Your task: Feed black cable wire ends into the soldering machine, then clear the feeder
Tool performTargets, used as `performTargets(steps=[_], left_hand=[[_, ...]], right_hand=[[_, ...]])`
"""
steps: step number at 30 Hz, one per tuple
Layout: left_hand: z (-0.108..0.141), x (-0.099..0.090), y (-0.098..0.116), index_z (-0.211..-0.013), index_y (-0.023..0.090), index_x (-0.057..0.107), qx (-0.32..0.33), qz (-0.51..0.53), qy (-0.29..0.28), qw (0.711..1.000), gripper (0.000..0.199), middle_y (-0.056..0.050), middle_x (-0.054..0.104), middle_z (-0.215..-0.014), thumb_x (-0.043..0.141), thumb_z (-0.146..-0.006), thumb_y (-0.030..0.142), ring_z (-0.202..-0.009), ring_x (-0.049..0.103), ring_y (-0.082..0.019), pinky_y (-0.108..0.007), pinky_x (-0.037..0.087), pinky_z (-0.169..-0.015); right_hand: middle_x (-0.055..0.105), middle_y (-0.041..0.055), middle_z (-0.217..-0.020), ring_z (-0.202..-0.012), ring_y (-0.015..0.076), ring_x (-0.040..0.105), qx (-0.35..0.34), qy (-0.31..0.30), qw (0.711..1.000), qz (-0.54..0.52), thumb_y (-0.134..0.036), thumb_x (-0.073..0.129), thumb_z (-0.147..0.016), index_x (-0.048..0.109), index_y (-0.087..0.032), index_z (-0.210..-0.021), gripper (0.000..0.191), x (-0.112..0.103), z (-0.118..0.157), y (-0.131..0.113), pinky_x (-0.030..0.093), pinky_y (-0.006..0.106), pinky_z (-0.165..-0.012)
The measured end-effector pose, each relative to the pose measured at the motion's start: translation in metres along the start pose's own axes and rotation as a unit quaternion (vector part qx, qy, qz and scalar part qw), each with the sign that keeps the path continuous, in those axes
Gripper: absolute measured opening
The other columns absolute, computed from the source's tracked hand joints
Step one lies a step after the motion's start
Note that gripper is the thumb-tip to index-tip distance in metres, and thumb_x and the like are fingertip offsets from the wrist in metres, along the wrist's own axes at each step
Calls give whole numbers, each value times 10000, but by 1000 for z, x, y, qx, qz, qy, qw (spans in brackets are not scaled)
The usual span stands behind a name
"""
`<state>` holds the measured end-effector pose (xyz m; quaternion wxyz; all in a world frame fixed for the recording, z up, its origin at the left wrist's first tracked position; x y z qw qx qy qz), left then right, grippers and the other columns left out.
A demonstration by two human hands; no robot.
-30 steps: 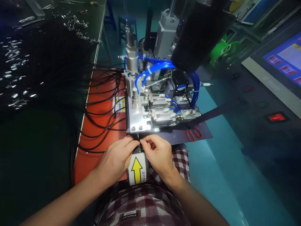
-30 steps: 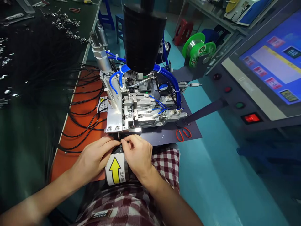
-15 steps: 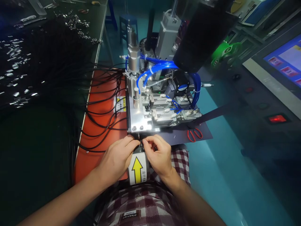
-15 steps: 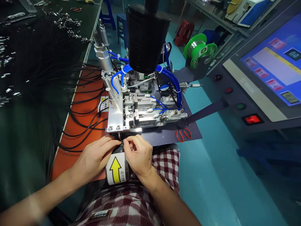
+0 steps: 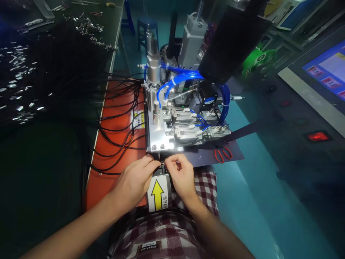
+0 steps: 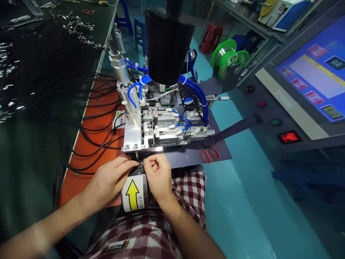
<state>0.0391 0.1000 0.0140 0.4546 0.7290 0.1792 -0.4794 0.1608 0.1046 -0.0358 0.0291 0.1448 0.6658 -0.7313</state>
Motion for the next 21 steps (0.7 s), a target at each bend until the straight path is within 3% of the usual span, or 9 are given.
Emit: performTargets(steps=[3,7,10,14,17,21], left_hand=[[0,0,0,-999,171,609,0,-3,1,1000,238,-55,589,-841,395,-899,143,-751,576,-178,-283,475,-659],[0,-1,1,-995,163,610,1,-4,6,1000,244,-61,592,-849,391,-895,127,-764,579,-183,-285,476,-668],[0,-1,1,-996,166,609,2,0,6,1000,243,-60,592,-856,393,-893,122,-769,576,-179,-282,475,-676],[-1,0,0,-991,172,607,2,0,3,1000,235,-54,588,-850,397,-894,128,-758,571,-174,-278,469,-662],[-1,-1,0,-986,170,606,2,3,3,1000,230,-52,585,-850,399,-895,128,-758,570,-175,-280,466,-660],[0,0,0,-992,164,606,3,6,0,1000,232,-52,584,-854,400,-893,124,-757,572,-179,-284,468,-657]], right_hand=[[517,-12,-661,-564,122,492,46,-10,998,-50,-265,531,-830,543,-180,-713,145,4,1,10,429,240,-520],[501,13,-760,-624,121,498,-71,32,996,47,-225,512,-852,550,-181,-721,143,-5,6,-14,424,245,-562],[489,14,-751,-647,131,493,-101,36,991,82,-220,504,-856,543,-185,-712,153,-5,8,-20,417,261,-588],[468,-18,-661,-559,118,453,11,6,1000,-23,-284,528,-833,498,-195,-689,172,0,2,5,387,250,-514],[410,-66,-536,-457,100,382,105,-31,987,-121,-338,562,-790,462,-205,-676,202,10,2,22,322,235,-436],[404,-80,-480,-427,94,371,143,-51,977,-152,-374,577,-766,470,-201,-668,226,15,2,26,312,233,-433]])
Point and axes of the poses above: each hand's wrist, its own z-axis away from the middle knuckle, its own x-axis out of the palm, y = z × x, the point moved 10 cm from there along -z, towards the middle knuckle
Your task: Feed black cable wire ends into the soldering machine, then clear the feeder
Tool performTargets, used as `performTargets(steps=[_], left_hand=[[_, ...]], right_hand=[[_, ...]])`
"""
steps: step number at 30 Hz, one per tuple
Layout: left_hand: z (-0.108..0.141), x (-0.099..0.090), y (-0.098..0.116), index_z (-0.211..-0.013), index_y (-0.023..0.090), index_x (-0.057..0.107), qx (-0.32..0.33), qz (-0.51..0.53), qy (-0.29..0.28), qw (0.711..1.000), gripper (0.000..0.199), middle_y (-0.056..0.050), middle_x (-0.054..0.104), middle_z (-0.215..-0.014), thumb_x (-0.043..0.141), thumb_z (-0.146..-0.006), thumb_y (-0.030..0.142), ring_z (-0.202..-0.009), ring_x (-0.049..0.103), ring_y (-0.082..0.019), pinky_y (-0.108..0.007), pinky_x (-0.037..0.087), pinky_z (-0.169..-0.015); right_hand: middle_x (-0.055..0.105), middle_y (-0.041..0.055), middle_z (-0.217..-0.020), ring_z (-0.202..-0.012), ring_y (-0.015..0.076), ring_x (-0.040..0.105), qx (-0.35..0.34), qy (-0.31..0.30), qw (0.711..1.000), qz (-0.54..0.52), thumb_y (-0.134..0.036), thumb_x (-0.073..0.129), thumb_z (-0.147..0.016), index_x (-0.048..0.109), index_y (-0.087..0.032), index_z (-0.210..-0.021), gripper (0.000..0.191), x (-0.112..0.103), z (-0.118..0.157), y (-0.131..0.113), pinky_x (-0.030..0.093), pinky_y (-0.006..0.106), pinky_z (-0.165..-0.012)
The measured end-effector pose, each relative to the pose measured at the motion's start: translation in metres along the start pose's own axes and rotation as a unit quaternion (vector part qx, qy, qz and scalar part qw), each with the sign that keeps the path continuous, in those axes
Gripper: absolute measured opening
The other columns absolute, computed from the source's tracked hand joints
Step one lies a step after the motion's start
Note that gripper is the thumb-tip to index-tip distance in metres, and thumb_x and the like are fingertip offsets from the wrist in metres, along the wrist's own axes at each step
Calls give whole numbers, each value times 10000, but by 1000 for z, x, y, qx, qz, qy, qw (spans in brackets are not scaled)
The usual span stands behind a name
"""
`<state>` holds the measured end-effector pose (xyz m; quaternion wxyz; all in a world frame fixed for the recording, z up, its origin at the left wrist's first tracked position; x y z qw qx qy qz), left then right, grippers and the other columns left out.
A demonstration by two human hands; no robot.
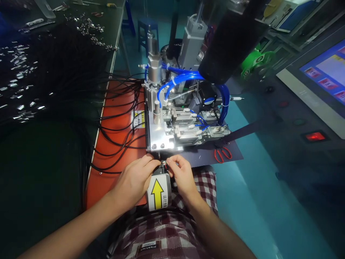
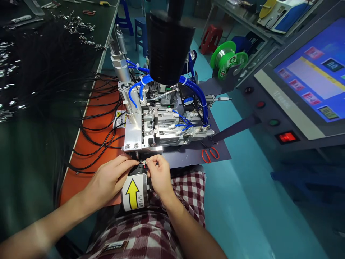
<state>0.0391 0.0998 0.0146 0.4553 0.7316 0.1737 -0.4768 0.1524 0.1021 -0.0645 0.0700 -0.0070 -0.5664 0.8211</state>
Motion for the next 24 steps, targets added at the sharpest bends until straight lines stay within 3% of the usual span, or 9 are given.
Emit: performTargets(steps=[9,13,16,18,20,22,24], left_hand=[[-2,3,-1,-1025,148,610,-7,-8,-11,1000,243,-59,595,-874,455,-850,82,-763,587,-199,-304,484,-651],[0,4,-2,-1015,147,616,-11,-10,-13,1000,247,-65,595,-893,452,-845,75,-774,589,-205,-312,487,-660],[1,4,-3,-1006,157,617,-17,-13,-11,1000,256,-60,589,-880,423,-858,79,-772,585,-204,-314,485,-663],[1,5,-4,-1009,162,617,-20,-12,-13,1000,262,-60,585,-881,411,-865,86,-775,583,-203,-313,483,-667],[1,5,-4,-1021,165,615,-21,-7,-17,1000,267,-62,583,-900,406,-871,92,-787,582,-201,-311,484,-678],[0,5,-4,-1031,167,615,-22,-6,-21,1000,272,-62,583,-909,408,-871,92,-794,581,-199,-310,483,-683],[0,5,-4,-1032,168,621,-27,-10,-32,999,269,-62,583,-908,427,-863,87,-794,581,-199,-308,484,-681]], right_hand=[[437,-65,-477,-446,89,367,31,3,999,-13,-421,581,-784,552,-165,-716,266,-13,3,20,281,226,-454],[484,-31,-580,-495,101,407,20,-31,999,40,-396,587,-778,588,-159,-729,242,-4,17,9,312,232,-463],[485,-21,-594,-521,110,411,-55,0,983,177,-321,569,-791,564,-175,-655,199,-4,22,-21,327,243,-492],[491,-14,-615,-557,117,426,-143,29,947,287,-249,540,-802,540,-184,-624,189,-2,25,-46,341,253,-543],[487,-12,-637,-580,119,433,-196,43,923,329,-197,520,-793,526,-187,-618,175,-2,25,-58,342,259,-572],[478,-18,-628,-559,115,421,-171,26,946,273,-200,521,-782,526,-187,-627,156,-7,16,-48,337,252,-547],[458,-34,-570,-499,106,393,-88,-25,982,163,-253,541,-778,534,-183,-645,151,-8,5,-22,317,242,-491]])
Point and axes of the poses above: each hand's wrist, its own z-axis away from the middle knuckle, its own x-axis out of the palm, y = z × x, the point moved 10 cm from there along -z, towards the middle knuckle
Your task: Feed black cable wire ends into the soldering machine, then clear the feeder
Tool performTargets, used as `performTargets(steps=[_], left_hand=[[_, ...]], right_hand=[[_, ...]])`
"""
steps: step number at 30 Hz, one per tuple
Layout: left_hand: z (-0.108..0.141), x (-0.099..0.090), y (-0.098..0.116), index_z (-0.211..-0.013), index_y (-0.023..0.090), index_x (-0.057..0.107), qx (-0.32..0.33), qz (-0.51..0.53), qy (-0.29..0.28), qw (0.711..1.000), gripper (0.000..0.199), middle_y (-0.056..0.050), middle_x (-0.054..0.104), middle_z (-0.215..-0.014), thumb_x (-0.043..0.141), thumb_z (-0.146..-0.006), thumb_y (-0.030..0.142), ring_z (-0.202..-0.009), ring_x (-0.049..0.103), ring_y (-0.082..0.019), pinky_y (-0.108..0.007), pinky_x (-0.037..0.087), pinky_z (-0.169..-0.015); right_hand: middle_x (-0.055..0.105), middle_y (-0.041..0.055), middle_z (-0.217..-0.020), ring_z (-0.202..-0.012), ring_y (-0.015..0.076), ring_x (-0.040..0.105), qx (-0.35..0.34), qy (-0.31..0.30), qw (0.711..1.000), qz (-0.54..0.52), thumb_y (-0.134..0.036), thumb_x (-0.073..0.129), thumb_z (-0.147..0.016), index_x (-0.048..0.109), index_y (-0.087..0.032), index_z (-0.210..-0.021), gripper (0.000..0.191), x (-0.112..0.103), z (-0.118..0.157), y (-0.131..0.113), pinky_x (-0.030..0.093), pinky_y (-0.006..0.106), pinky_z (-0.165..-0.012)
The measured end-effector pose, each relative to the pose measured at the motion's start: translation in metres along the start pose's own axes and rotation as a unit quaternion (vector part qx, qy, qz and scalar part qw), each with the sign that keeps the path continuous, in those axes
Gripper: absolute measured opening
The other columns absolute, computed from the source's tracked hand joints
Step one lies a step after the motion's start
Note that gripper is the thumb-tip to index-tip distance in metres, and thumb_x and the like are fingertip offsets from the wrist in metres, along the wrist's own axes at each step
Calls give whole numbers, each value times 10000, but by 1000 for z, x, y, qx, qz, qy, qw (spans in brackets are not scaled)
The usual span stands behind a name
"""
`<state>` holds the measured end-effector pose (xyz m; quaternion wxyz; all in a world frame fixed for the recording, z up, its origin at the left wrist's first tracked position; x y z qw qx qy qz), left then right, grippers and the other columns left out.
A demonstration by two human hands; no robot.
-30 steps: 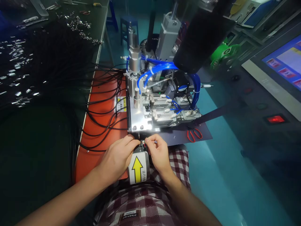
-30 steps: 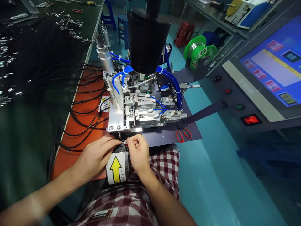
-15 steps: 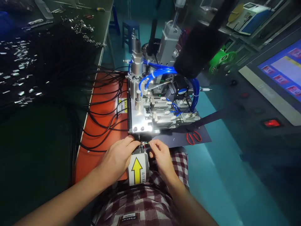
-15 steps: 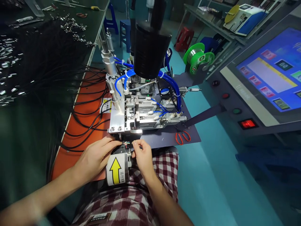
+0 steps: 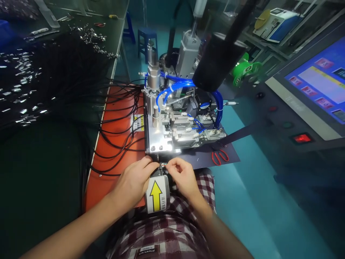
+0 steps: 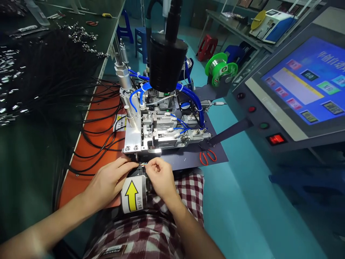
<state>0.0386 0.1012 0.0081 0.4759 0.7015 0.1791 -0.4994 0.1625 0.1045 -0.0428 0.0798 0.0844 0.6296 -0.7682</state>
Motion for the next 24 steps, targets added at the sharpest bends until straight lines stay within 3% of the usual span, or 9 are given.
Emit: performTargets(steps=[3,10,15,24], left_hand=[[-1,0,2,-1029,164,631,-12,-30,-18,999,265,-70,584,-909,463,-843,78,-803,577,-209,-318,486,-686],[2,2,15,-1069,186,621,-3,-217,-44,975,276,-84,573,-912,465,-855,111,-797,536,-254,-361,451,-620],[4,11,9,-1112,166,587,-23,-156,-78,984,307,-75,570,-966,457,-845,88,-832,547,-236,-344,474,-641],[2,12,6,-1135,162,584,-36,-84,-88,992,338,-68,574,-959,410,-860,71,-869,543,-231,-353,483,-722]], right_hand=[[435,-58,-503,-439,93,373,71,-60,989,-116,-338,581,-775,546,-172,-681,193,12,-3,27,290,236,-454],[463,-48,-584,-482,100,455,33,-46,991,-120,-420,507,-853,492,-187,-686,287,16,-8,24,361,241,-490],[418,-66,-547,-472,92,391,14,-28,990,-138,-377,518,-854,472,-194,-707,240,21,-9,19,316,230,-461],[400,-64,-567,-488,88,343,1,-4,993,-120,-393,532,-845,471,-189,-694,261,16,-6,17,278,233,-466]])
Point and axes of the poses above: each hand's wrist, its own z-axis away from the middle knuckle, its own x-axis out of the palm, y = z × x, the point moved 10 cm from there along -z, towards the middle knuckle
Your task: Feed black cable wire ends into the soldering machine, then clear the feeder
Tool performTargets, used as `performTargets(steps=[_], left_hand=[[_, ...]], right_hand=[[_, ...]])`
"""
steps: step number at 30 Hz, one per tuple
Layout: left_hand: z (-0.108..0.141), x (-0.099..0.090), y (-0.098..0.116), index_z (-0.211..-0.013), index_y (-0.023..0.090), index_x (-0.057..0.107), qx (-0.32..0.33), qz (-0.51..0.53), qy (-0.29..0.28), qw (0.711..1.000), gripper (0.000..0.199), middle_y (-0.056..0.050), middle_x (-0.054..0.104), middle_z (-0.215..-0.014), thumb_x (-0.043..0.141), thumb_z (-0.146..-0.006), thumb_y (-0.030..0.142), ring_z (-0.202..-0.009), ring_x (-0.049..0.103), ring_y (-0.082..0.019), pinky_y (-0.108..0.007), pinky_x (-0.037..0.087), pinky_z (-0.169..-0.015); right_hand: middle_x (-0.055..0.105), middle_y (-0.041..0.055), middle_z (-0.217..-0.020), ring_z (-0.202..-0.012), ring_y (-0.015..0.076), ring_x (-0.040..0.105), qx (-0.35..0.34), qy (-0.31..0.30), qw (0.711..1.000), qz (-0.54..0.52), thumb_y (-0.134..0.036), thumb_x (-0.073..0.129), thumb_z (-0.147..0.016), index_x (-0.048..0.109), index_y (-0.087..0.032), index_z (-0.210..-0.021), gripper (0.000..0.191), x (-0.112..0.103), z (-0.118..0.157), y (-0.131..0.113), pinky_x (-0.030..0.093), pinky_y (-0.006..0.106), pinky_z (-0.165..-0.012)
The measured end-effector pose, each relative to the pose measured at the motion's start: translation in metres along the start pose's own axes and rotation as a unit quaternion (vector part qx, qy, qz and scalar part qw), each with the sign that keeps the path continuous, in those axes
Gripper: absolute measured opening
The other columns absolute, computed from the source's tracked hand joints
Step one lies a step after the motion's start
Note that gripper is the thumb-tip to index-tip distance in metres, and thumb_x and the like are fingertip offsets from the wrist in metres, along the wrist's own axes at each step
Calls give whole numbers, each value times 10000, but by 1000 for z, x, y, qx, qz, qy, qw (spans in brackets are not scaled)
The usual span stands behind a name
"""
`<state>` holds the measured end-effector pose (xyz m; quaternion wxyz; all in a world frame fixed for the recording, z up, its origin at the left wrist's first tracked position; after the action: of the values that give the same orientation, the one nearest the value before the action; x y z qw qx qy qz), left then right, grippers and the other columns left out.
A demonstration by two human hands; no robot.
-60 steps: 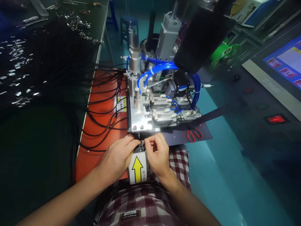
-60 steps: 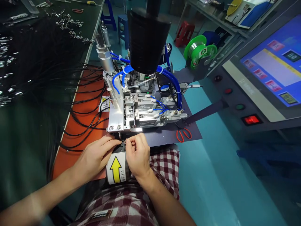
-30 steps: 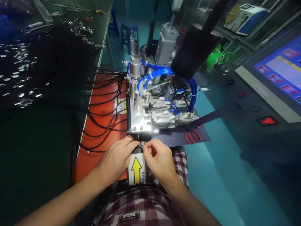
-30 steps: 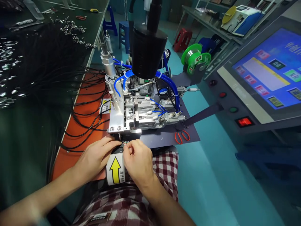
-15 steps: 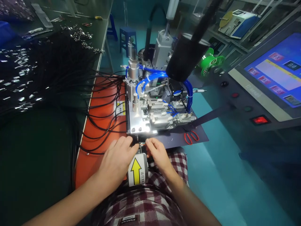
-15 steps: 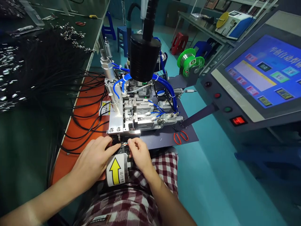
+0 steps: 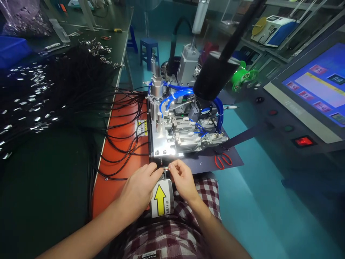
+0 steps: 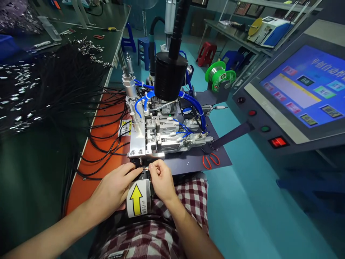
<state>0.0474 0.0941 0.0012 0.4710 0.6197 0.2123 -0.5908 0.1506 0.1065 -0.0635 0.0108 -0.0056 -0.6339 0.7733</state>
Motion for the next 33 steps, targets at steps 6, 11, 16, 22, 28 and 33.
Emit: performTargets(steps=[6,11,16,22,28,33], left_hand=[[1,-2,2,-1097,151,596,-2,-20,-4,1000,273,-83,578,-947,423,-886,155,-841,547,-251,-390,485,-710],[1,-5,3,-1133,160,583,12,-6,38,999,330,-86,582,-962,415,-856,93,-854,548,-237,-374,484,-740],[2,-3,4,-1133,150,589,24,3,49,999,332,-96,598,-979,405,-861,100,-838,555,-231,-364,496,-722],[3,-3,2,-1150,154,577,45,11,63,997,357,-88,609,-943,372,-867,83,-796,555,-217,-342,507,-685],[-1,-2,7,-1148,127,579,43,-32,54,997,376,-109,614,-938,348,-856,69,-783,566,-221,-349,523,-672],[-2,-7,5,-1096,141,609,19,-20,79,996,383,-103,601,-893,333,-844,56,-777,576,-224,-359,531,-665]], right_hand=[[443,-62,-538,-464,96,402,56,-47,996,-59,-483,548,-812,463,-194,-675,332,8,0,10,325,244,-486],[456,-49,-582,-489,95,436,50,-54,995,-74,-506,484,-852,446,-192,-663,369,7,0,11,350,243,-507],[448,-57,-569,-508,104,431,32,-40,998,-48,-460,470,-878,444,-202,-678,328,8,0,8,353,243,-515],[453,-56,-574,-514,116,450,23,-34,999,-28,-440,464,-886,466,-206,-728,282,7,1,9,360,251,-520],[422,-58,-587,-504,107,413,26,-28,999,-32,-395,495,-877,466,-206,-737,236,7,1,10,328,243,-488],[396,-71,-554,-480,107,386,41,-27,995,-85,-406,491,-868,448,-213,-733,240,11,1,13,322,244,-485]])
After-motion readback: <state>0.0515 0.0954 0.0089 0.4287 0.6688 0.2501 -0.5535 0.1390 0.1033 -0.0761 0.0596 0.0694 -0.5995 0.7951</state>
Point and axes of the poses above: each hand's wrist, its own z-axis away from the middle knuckle, its own x-axis out of the palm, y = z × x, the point moved 10 cm from there along -z, towards the middle knuckle
